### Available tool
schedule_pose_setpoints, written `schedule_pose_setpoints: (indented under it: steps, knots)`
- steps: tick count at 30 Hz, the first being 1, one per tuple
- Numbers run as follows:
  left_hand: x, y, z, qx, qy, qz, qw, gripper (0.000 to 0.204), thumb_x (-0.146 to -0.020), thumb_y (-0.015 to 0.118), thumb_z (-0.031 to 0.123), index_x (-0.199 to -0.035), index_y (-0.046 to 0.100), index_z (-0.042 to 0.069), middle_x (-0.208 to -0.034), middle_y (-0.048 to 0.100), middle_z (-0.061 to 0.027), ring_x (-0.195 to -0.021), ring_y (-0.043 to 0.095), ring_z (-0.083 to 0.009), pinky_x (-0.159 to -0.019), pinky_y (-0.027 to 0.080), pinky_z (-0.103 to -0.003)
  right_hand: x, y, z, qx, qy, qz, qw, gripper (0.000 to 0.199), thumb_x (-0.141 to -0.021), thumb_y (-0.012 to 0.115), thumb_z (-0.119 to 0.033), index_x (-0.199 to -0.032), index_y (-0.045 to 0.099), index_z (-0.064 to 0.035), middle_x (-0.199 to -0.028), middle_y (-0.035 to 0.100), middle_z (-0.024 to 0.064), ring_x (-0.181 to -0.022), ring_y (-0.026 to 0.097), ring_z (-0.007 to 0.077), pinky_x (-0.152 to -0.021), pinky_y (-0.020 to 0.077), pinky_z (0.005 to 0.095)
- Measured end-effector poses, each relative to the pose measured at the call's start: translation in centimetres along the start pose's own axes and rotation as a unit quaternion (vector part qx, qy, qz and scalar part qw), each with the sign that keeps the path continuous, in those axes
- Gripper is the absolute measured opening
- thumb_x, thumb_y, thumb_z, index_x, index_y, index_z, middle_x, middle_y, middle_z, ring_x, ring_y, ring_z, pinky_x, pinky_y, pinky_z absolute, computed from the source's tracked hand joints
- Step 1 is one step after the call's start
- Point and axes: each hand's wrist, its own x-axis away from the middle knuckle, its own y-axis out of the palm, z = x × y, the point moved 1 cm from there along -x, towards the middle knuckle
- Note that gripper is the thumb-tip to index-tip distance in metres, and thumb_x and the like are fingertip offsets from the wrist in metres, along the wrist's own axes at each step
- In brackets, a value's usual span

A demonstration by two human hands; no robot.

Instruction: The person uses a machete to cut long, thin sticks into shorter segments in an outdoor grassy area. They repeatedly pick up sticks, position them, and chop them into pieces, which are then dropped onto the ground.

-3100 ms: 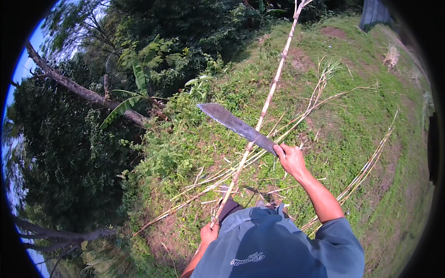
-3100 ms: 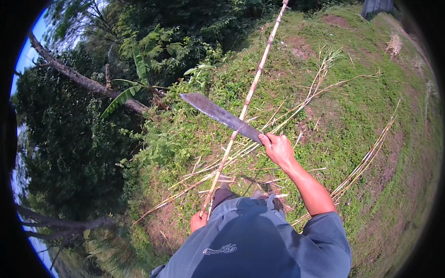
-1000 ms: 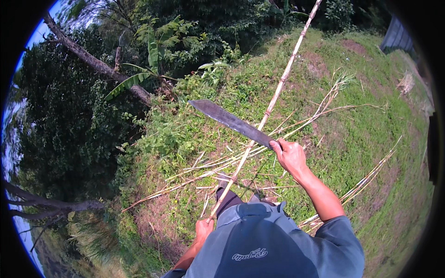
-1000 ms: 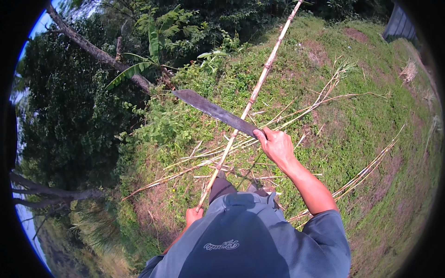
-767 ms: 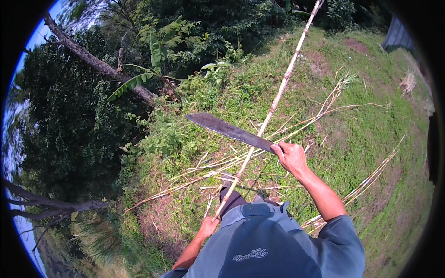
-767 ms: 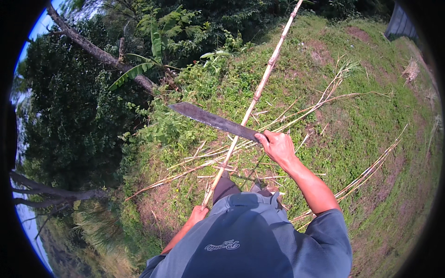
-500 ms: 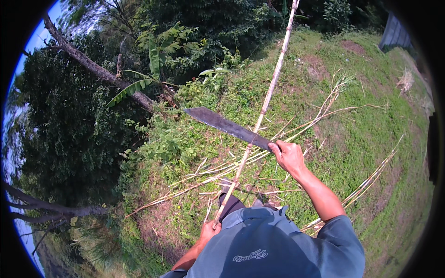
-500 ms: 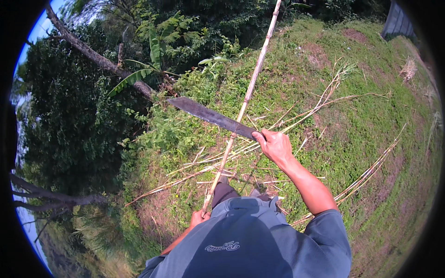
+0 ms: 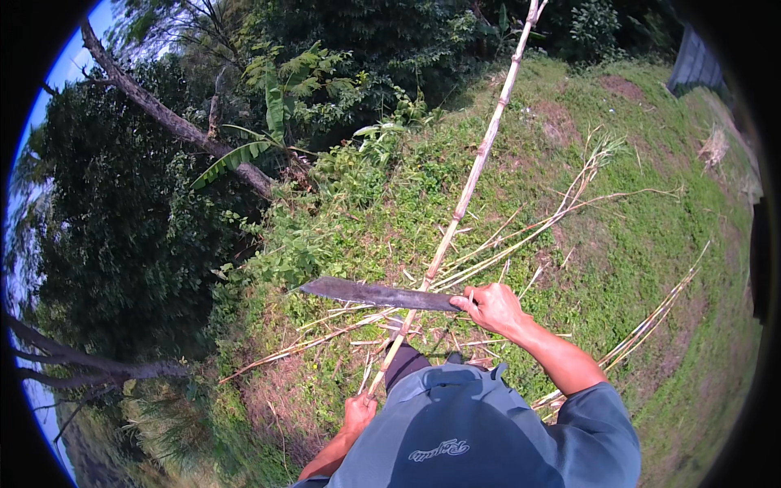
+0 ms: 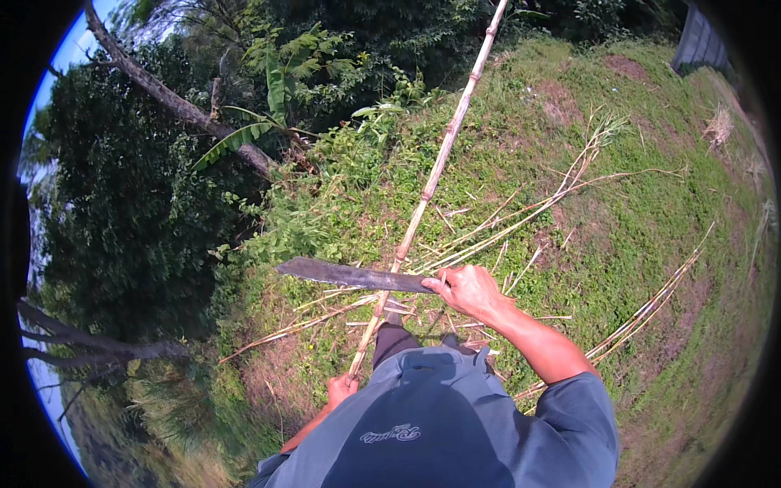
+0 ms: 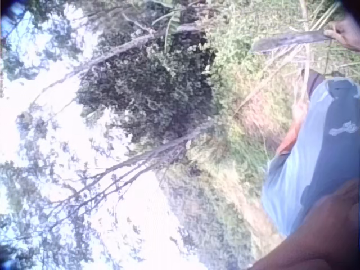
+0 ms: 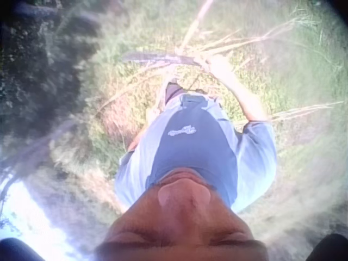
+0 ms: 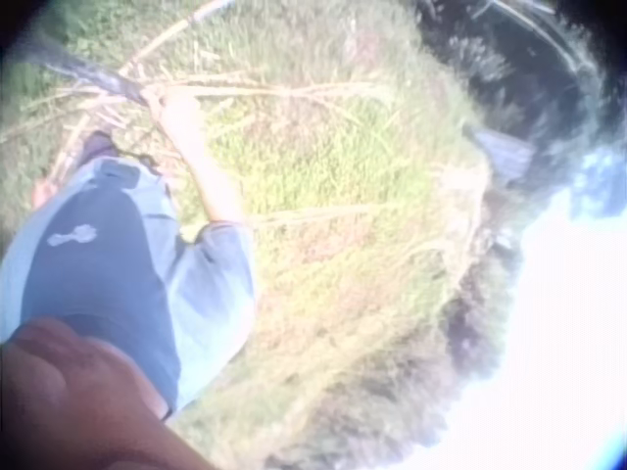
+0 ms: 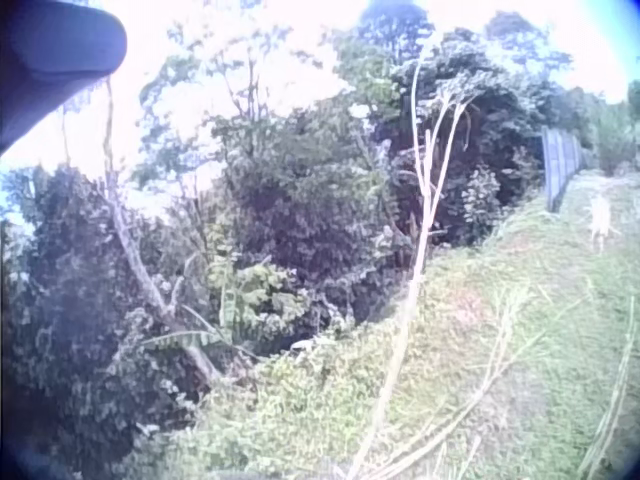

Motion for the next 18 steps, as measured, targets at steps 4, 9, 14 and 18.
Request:
schedule_pose_setpoints:
  steps: [4, 9, 14, 18]
  knots:
    - [2.0, -1.9, -4.0, -0.049, 0.003, 0.022, 0.999, 0.011, -0.073, 0.062, 0.016, -0.073, 0.060, 0.005, -0.059, 0.056, -0.0179, -0.055, 0.058, -0.0369, -0.052, 0.046, -0.043, -1.6, -1.6, 1.7, -0.192, 0.044, 0.169, 0.966, 0.051, -0.094, 0.052, -0.047, -0.071, 0.058, -0.0021, -0.049, 0.050, 0.0094, -0.040, 0.049, 0.0188, -0.042, 0.0407, 0.0350]
    - [3.5, -4.1, -7.9, -0.109, -0.029, -0.005, 0.994, 0.016, -0.073, 0.066, 0.019, -0.071, 0.057, 0.007, -0.062, 0.058, -0.0163, -0.060, 0.058, -0.0386, -0.054, 0.046, -0.045, -3.6, -6.3, 2.3, -0.581, 0.099, 0.201, 0.783, 0.068, -0.097, 0.031, -0.058, -0.119, 0.051, 0.0033, -0.048, 0.047, 0.0008, -0.035, 0.043, 0.0092, -0.036, 0.0376, 0.0248]
    - [4.2, -3.8, -8.0, -0.163, -0.110, -0.184, 0.963, 0.017, -0.079, 0.065, 0.024, -0.078, 0.062, 0.007, -0.072, 0.063, -0.0177, -0.068, 0.061, -0.0389, -0.060, 0.049, -0.044, -2.9, -8.7, 0.7, -0.679, 0.057, 0.190, 0.707, 0.070, -0.097, 0.029, -0.058, -0.122, 0.050, 0.0037, -0.046, 0.042, -0.0006, -0.034, 0.040, 0.0091, -0.035, 0.0379, 0.0239]
    - [0.5, -2.7, 0.2, -0.053, -0.113, -0.150, 0.981, 0.031, -0.085, 0.062, 0.035, -0.082, 0.062, 0.005, -0.068, 0.061, -0.0173, -0.061, 0.060, -0.0309, -0.057, 0.046, -0.040, -1.1, -8.2, 0.9, -0.655, 0.103, 0.201, 0.721, 0.063, -0.099, 0.030, -0.054, -0.112, 0.055, 0.0026, -0.045, 0.043, 0.0003, -0.033, 0.041, 0.0089, -0.033, 0.0378, 0.0232]
